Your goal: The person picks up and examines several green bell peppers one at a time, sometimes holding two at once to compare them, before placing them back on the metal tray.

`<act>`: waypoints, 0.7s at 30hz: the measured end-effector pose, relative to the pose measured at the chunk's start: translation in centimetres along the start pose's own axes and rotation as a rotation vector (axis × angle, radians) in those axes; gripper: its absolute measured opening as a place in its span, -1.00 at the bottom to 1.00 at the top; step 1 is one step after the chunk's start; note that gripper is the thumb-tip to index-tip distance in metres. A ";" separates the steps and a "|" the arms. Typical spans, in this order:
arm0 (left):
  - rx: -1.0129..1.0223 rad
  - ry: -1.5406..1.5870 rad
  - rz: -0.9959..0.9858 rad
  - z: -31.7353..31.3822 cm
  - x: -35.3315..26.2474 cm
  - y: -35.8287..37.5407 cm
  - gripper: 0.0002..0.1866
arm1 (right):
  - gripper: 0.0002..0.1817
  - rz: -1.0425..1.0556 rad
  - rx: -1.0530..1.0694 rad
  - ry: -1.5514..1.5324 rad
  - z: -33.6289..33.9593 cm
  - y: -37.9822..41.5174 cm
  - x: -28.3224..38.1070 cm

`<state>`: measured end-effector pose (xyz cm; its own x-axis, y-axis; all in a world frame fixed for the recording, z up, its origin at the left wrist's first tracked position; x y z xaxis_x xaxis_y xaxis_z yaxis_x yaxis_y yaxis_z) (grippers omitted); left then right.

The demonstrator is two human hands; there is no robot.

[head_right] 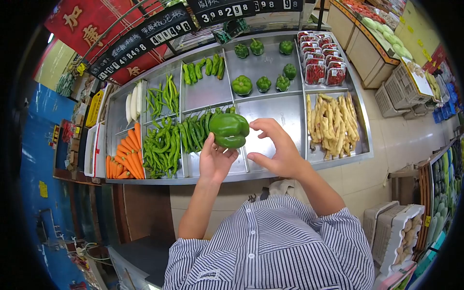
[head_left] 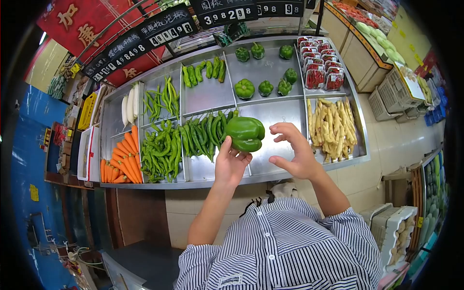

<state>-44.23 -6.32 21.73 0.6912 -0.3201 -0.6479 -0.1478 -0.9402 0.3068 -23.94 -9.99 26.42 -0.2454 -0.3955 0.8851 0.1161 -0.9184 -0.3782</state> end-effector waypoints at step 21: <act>0.539 -1.566 -1.578 -2.5 -0.2 2.5 -0.24 | 0.05 -0.405 0.041 -0.537 -0.4 1.9 -0.5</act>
<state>-43.00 -8.35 24.34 -0.4486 0.8924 -0.0481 -0.5218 -0.3052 -0.7966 -23.95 -11.51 25.17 0.2344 0.0496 0.9709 0.1551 -0.9878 0.0130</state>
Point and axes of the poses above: each hand's wrist, its own y-axis away from the middle knuckle, its own z-axis out of the back of the hand, x = y × z, the point moved 1 cm from there along -y, towards the middle knuckle, and after that the axes turned 10 degrees about -z, right-handed, at the moved point
